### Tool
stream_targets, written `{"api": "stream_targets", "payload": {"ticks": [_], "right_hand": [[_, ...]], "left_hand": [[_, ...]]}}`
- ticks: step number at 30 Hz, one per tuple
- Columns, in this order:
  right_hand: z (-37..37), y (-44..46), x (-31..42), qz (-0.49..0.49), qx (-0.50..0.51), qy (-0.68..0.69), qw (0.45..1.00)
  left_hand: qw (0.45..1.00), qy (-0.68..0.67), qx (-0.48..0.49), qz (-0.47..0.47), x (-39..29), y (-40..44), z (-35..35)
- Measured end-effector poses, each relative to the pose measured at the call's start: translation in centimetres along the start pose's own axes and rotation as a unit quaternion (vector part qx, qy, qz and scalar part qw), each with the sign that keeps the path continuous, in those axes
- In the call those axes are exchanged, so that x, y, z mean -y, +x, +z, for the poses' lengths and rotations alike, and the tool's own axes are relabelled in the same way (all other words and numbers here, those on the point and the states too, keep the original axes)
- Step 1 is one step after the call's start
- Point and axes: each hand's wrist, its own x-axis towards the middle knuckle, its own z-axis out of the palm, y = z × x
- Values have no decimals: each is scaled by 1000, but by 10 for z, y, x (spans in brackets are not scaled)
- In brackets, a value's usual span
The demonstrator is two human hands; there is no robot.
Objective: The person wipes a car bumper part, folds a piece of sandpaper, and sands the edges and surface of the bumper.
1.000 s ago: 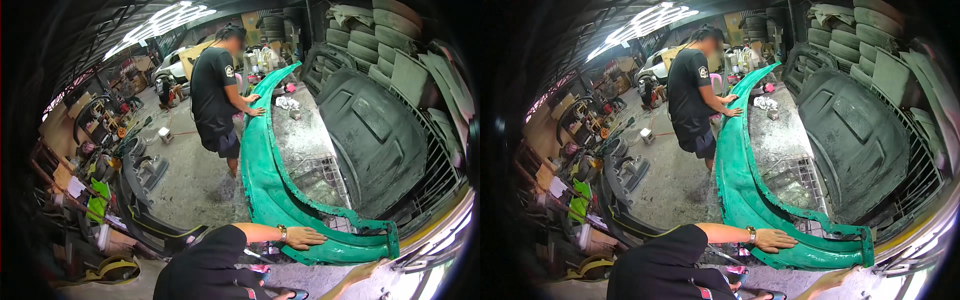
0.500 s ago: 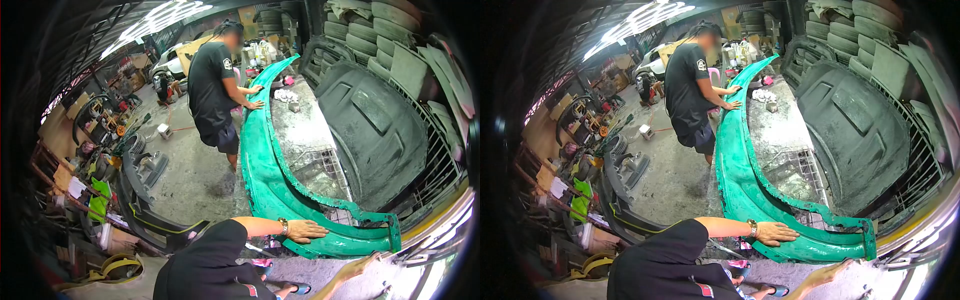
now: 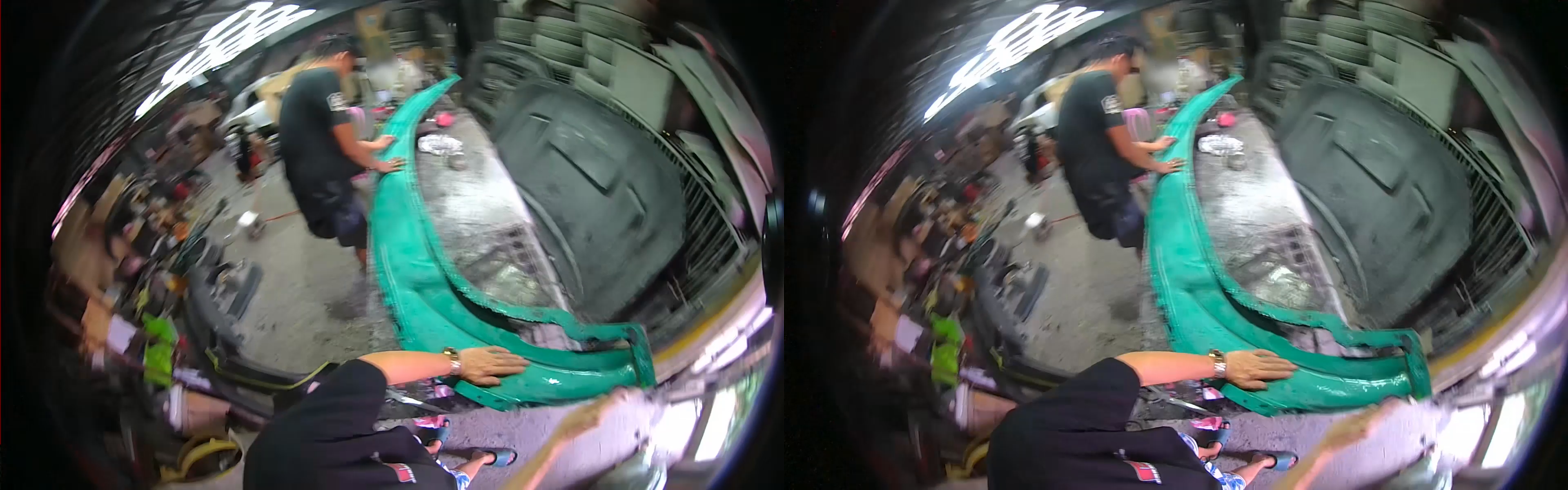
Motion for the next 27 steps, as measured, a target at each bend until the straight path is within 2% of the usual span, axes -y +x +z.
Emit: {"api": "stream_targets", "payload": {"ticks": [3, 4, 5, 7, 9, 10, 12, 16, 22, 27], "right_hand": [[1, -11, 7, 62, 7, 129, 990], [-5, 1, 16, -1, -3, 2, 1000], [-5, 14, 15, 2, -20, -7, 1000], [-8, 19, 26, 25, -24, -1, 999], [-11, 9, 31, 30, -8, -17, 999], [-15, 3, 32, 48, -34, -31, 998], [-18, -5, 38, 33, 16, 3, 999], [-22, 20, 32, 42, -26, 11, 999], [-24, -1, 40, 17, -11, 5, 1000], [-26, 21, 38, 26, -22, -14, 999]], "left_hand": [[1000, -18, 10, -4, 2, 4, 3], [1000, 1, 8, -13, 1, 3, 2], [998, 23, 43, -38, -3, 6, -4], [999, 39, 4, -19, -6, 6, -5], [998, 59, 18, -32, -7, 7, -3], [998, 58, 35, -1, -7, 8, 1], [997, 80, -1, -19, -3, 4, 3], [995, 95, -6, -10, 1, 2, 9], [996, 89, -15, -8, 0, 3, 10], [995, 98, -5, -18, 0, -1, 11]]}}
